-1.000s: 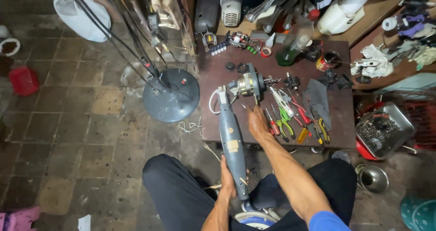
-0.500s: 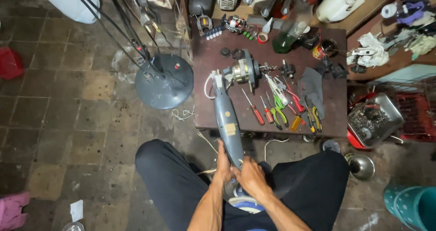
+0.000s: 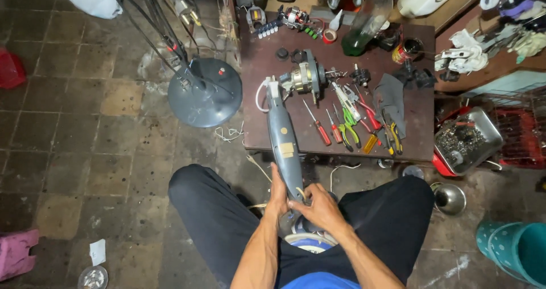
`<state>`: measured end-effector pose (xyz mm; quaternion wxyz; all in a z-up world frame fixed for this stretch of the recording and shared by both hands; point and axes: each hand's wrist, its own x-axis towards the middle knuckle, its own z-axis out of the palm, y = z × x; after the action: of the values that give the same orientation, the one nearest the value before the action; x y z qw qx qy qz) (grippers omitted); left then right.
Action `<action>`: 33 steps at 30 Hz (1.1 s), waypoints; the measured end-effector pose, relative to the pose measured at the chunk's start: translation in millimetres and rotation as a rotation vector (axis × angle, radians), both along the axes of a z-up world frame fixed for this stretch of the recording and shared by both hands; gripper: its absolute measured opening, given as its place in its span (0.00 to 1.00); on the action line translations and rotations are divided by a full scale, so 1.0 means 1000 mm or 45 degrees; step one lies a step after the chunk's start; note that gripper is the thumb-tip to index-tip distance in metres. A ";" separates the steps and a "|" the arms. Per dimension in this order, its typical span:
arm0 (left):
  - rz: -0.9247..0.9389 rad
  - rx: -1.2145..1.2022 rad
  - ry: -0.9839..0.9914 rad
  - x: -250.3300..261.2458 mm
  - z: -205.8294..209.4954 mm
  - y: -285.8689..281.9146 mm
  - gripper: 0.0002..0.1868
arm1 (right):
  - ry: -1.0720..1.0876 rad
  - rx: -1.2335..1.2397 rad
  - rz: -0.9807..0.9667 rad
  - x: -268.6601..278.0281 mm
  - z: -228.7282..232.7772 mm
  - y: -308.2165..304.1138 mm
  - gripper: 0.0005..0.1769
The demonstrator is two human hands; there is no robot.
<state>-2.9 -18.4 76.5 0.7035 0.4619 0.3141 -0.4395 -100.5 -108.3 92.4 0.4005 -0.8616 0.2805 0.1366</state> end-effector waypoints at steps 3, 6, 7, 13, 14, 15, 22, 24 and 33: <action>-0.008 -0.008 -0.013 0.000 -0.010 -0.001 0.47 | -0.047 0.301 -0.105 0.002 -0.004 -0.011 0.25; 0.024 0.009 -0.024 0.002 -0.026 0.002 0.43 | -0.113 0.580 -0.180 0.000 -0.033 -0.024 0.22; 0.028 0.011 -0.024 0.001 -0.032 0.001 0.43 | -0.111 0.583 -0.176 0.001 -0.037 -0.025 0.22; 0.006 -0.047 -0.038 0.002 -0.076 0.001 0.41 | -0.205 0.743 -0.385 0.008 -0.043 -0.017 0.18; -0.001 -0.034 -0.063 0.002 -0.082 0.000 0.43 | -0.227 0.788 -0.478 0.006 -0.048 -0.012 0.19; -0.008 -0.020 -0.088 0.002 -0.089 0.000 0.45 | -0.249 0.833 -0.572 0.004 -0.054 -0.008 0.20; -0.123 0.140 -0.142 -0.004 0.056 -0.005 0.53 | 0.371 0.075 -0.180 0.013 0.019 0.015 0.44; -0.050 0.098 -0.145 -0.004 0.041 -0.004 0.50 | 0.461 0.050 -0.136 0.018 0.033 0.023 0.32; -0.109 0.189 -0.198 0.001 0.046 0.000 0.53 | 0.434 -0.087 -0.091 0.016 -0.002 0.012 0.33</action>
<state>-2.1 -18.4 122.6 0.6703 0.5583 0.2704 -0.4074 -84.8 -96.3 90.4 0.3220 -0.8285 0.3794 0.2568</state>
